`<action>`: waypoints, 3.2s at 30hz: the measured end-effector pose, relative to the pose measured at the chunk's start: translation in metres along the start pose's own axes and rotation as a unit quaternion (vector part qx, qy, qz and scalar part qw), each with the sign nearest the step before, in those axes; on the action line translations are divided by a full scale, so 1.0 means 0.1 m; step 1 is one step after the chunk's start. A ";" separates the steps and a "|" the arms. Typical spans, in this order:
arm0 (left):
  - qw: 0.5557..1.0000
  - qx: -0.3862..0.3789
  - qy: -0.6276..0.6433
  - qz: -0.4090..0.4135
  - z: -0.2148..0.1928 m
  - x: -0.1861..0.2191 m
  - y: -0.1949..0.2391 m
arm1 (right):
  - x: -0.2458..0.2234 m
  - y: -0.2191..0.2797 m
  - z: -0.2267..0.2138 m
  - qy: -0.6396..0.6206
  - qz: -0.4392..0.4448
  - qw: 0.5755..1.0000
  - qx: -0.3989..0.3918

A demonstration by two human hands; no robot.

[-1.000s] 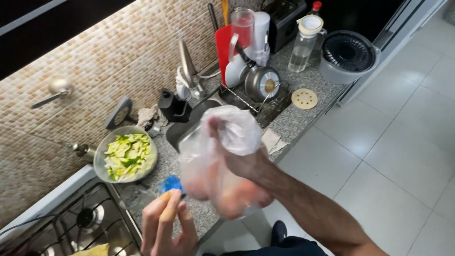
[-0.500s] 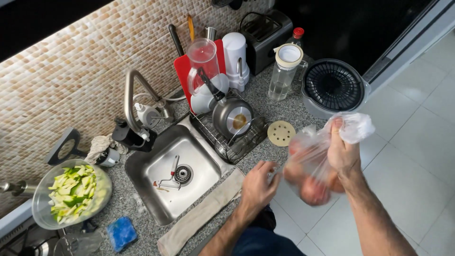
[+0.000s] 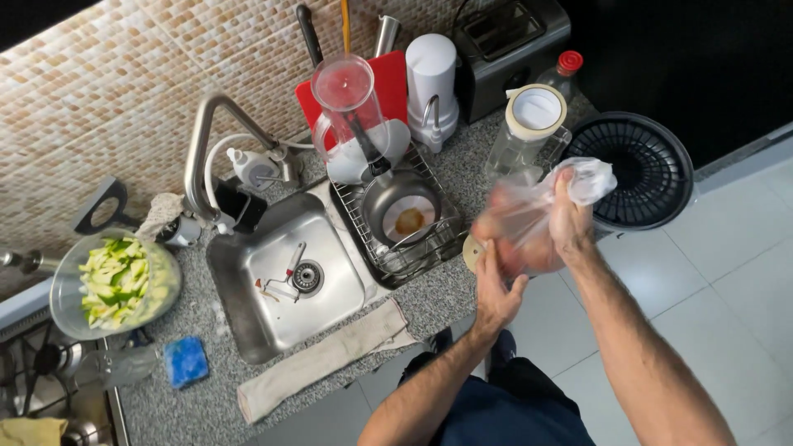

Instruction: Washing kitchen utensils and a small pot in the sink, then preparing items on the stove.

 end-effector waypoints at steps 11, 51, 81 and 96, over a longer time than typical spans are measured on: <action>0.974 0.196 -0.111 0.015 -0.24 0.12 -0.17 | -0.08 -0.61 -0.09 0.245 -0.059 0.940 -0.231; 0.953 0.213 -0.205 -0.067 -0.05 -0.03 -0.26 | 0.73 0.56 -1.13 0.229 -0.485 0.820 -0.203; 0.798 0.329 0.502 -0.051 -3.64 -2.96 2.22 | 1.65 4.06 2.42 -0.213 0.390 0.668 -0.597; 0.810 0.534 -0.122 -0.212 -7.31 -3.89 3.01 | 1.85 4.97 2.56 -0.004 0.192 0.894 -0.405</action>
Point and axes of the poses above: each hand's wrist, its own y-axis away from the middle knuckle, its own z-axis out of the palm, x = y × z, the point moved 10 cm from there along -y, towards the middle knuckle, and after that the axes turned 15 degrees about -y, right-handed, at the moved point
